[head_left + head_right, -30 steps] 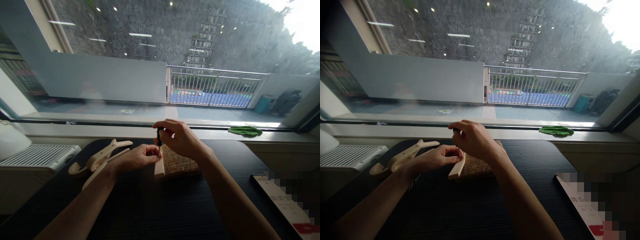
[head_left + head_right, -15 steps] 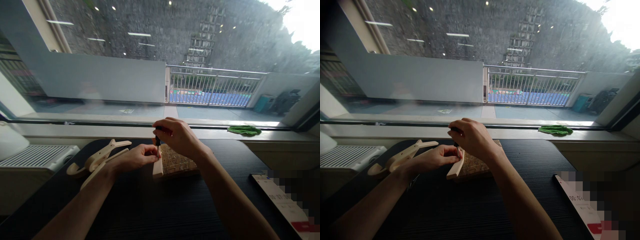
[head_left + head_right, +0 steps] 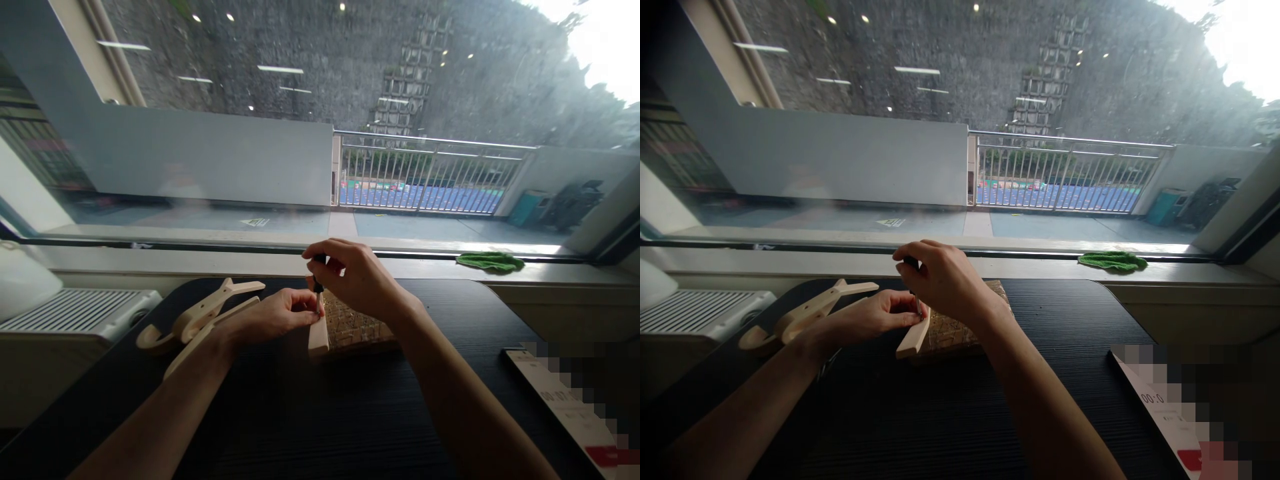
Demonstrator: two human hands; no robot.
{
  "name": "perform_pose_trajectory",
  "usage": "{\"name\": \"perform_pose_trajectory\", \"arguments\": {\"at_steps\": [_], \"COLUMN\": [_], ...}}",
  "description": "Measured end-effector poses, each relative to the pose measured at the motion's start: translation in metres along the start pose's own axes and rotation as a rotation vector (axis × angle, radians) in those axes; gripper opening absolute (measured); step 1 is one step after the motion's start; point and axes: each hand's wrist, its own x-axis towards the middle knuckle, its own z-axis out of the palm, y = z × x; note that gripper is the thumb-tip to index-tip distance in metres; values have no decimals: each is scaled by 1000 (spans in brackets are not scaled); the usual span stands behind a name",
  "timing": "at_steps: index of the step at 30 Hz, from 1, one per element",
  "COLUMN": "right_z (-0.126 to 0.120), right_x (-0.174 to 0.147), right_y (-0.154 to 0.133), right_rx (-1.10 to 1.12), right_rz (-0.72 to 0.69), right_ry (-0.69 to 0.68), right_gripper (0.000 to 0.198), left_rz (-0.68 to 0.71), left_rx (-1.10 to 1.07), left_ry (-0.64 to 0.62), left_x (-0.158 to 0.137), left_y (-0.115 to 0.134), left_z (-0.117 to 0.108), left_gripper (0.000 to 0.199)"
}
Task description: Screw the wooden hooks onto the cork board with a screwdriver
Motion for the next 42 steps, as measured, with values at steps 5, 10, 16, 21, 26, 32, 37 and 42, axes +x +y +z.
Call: {"name": "perform_pose_trajectory", "arguments": {"at_steps": [5, 10, 16, 21, 26, 32, 37, 42], "right_z": [-5, -4, 3, 10, 11, 9, 12, 13], "right_x": [-1, 0, 0, 0, 0, 0, 0, -1], "right_y": [-1, 1, 0, -2, -2, 3, 0, -2], "right_rx": [5, -28, -35, -19, -17, -20, -19, -27], "right_rz": [-9, 6, -5, 34, 55, 76, 85, 85], "right_ry": [-35, -22, 5, -14, -38, -47, -57, -86], "right_gripper": [29, 25, 18, 25, 29, 30, 30, 30], "left_rz": [-10, -16, -28, -32, -4, 28, 2, 11], "left_rx": [9, 4, -8, 0, -11, 19, -13, -55], "left_ry": [6, 10, -2, -14, -17, -4, -15, -29], "left_x": [0, 0, -2, -1, 1, 1, 1, 1], "left_y": [0, 2, 1, -2, -7, -6, -7, -9], "left_z": [0, 0, -1, -1, -1, -1, -1, 0], "left_gripper": [27, 28, 25, 26, 27, 26, 26, 23]}}
